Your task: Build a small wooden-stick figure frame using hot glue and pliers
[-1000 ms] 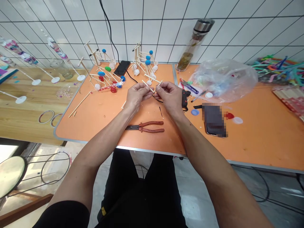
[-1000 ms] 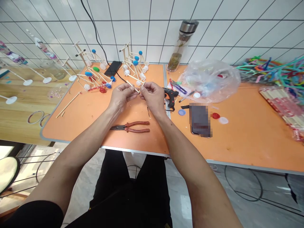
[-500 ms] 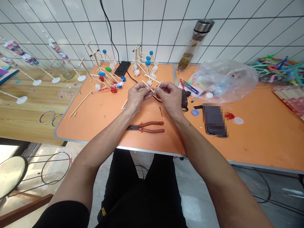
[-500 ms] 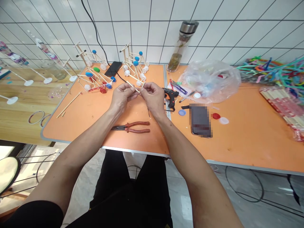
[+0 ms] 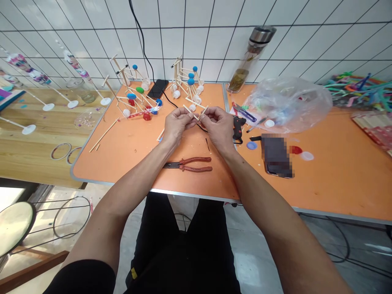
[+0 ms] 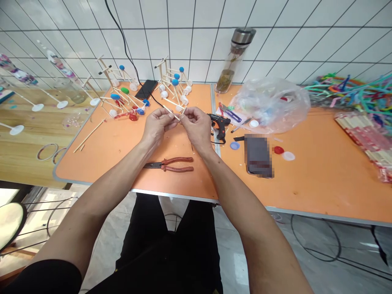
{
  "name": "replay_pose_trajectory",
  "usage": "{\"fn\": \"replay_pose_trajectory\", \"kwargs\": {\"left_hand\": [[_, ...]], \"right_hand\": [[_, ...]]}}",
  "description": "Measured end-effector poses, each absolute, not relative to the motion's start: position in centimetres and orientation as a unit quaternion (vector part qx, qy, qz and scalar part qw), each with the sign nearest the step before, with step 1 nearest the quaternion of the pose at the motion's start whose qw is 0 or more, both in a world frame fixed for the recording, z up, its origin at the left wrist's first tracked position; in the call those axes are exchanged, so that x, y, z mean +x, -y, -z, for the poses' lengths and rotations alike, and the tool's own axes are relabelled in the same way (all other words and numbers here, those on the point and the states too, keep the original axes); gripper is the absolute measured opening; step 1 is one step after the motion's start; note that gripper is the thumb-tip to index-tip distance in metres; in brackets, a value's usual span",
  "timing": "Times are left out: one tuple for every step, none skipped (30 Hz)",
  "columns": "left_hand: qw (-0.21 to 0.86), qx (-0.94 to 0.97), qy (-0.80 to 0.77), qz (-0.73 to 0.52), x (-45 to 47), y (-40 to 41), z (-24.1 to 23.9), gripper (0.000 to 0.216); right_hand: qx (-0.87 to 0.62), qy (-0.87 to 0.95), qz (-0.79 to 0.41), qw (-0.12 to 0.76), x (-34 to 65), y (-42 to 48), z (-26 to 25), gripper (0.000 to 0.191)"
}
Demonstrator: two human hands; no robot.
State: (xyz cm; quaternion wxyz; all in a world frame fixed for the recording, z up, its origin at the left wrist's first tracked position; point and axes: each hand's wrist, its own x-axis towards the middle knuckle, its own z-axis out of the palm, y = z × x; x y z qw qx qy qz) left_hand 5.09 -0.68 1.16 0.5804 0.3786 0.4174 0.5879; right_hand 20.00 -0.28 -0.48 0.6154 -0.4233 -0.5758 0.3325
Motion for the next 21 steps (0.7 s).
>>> {"fn": "replay_pose_trajectory", "kwargs": {"left_hand": [[0.580, 0.377, -0.422, -0.587, 5.10, 0.69, -1.18, 0.019], [0.579, 0.375, -0.425, -0.586, 5.11, 0.70, -1.21, 0.020], [0.579, 0.373, -0.427, -0.586, 5.11, 0.71, -1.24, 0.021], [0.579, 0.372, -0.426, -0.588, 5.12, 0.71, -1.26, 0.021], [0.578, 0.371, -0.425, -0.589, 5.12, 0.72, -1.28, 0.020], [0.578, 0.370, -0.425, -0.591, 5.12, 0.72, -1.30, 0.020], [0.577, 0.369, -0.426, -0.591, 5.12, 0.73, -1.30, 0.020], [0.576, 0.369, -0.429, -0.590, 5.12, 0.73, -1.30, 0.020], [0.575, 0.368, -0.432, -0.589, 5.12, 0.73, -1.28, 0.020], [0.574, 0.368, -0.435, -0.588, 5.12, 0.73, -1.27, 0.020], [0.573, 0.368, -0.437, -0.587, 5.13, 0.74, -1.25, 0.021], [0.572, 0.370, -0.438, -0.587, 5.13, 0.74, -1.24, 0.023], [0.571, 0.371, -0.438, -0.586, 5.15, 0.75, -1.24, 0.024], [0.572, 0.372, -0.437, -0.586, 5.16, 0.76, -1.24, 0.026], [0.572, 0.373, -0.436, -0.586, 5.18, 0.79, -1.27, 0.027], [0.573, 0.374, -0.433, -0.586, 5.20, 0.81, -1.30, 0.028], [0.574, 0.374, -0.432, -0.586, 5.22, 0.84, -1.34, 0.029], [0.575, 0.374, -0.431, -0.587, 5.23, 0.86, -1.38, 0.029], [0.575, 0.374, -0.430, -0.587, 5.25, 0.88, -1.42, 0.030], [0.574, 0.375, -0.431, -0.586, 5.27, 0.90, -1.45, 0.030], [0.573, 0.375, -0.432, -0.586, 5.28, 0.90, -1.46, 0.031]], "right_hand": [[-0.421, 0.573, -0.334, 0.619, 19.94, 0.30, 0.48, 0.019], [-0.420, 0.572, -0.334, 0.621, 19.90, 0.31, 0.49, 0.019], [-0.420, 0.572, -0.333, 0.621, 19.87, 0.32, 0.48, 0.019], [-0.422, 0.573, -0.330, 0.620, 19.86, 0.33, 0.48, 0.020], [-0.426, 0.576, -0.326, 0.616, 19.86, 0.34, 0.47, 0.021], [-0.432, 0.579, -0.322, 0.611, 19.87, 0.35, 0.47, 0.023], [-0.438, 0.582, -0.318, 0.606, 19.87, 0.36, 0.47, 0.026], [-0.443, 0.584, -0.315, 0.603, 19.88, 0.38, 0.48, 0.028], [-0.446, 0.586, -0.313, 0.600, 19.88, 0.38, 0.51, 0.030], [-0.449, 0.588, -0.311, 0.598, 19.87, 0.38, 0.56, 0.032], [-0.450, 0.589, -0.308, 0.596, 19.85, 0.37, 0.62, 0.033], [-0.452, 0.589, -0.305, 0.596, 19.83, 0.36, 0.69, 0.033], [-0.454, 0.589, -0.301, 0.597, 19.80, 0.33, 0.76, 0.033], [-0.456, 0.589, -0.297, 0.597, 19.77, 0.31, 0.83, 0.033], [-0.459, 0.589, -0.292, 0.598, 19.74, 0.30, 0.88, 0.033], [-0.461, 0.589, -0.286, 0.599, 19.71, 0.31, 0.92, 0.032], [-0.463, 0.589, -0.282, 0.599, 19.68, 0.32, 0.95, 0.031], [-0.465, 0.590, -0.279, 0.598, 19.65, 0.36, 0.95, 0.030], [-0.466, 0.592, -0.276, 0.597, 19.62, 0.40, 0.95, 0.029], [-0.466, 0.593, -0.273, 0.598, 19.59, 0.44, 0.94, 0.029], [-0.465, 0.593, -0.272, 0.599, 19.56, 0.49, 0.93, 0.029]]}}
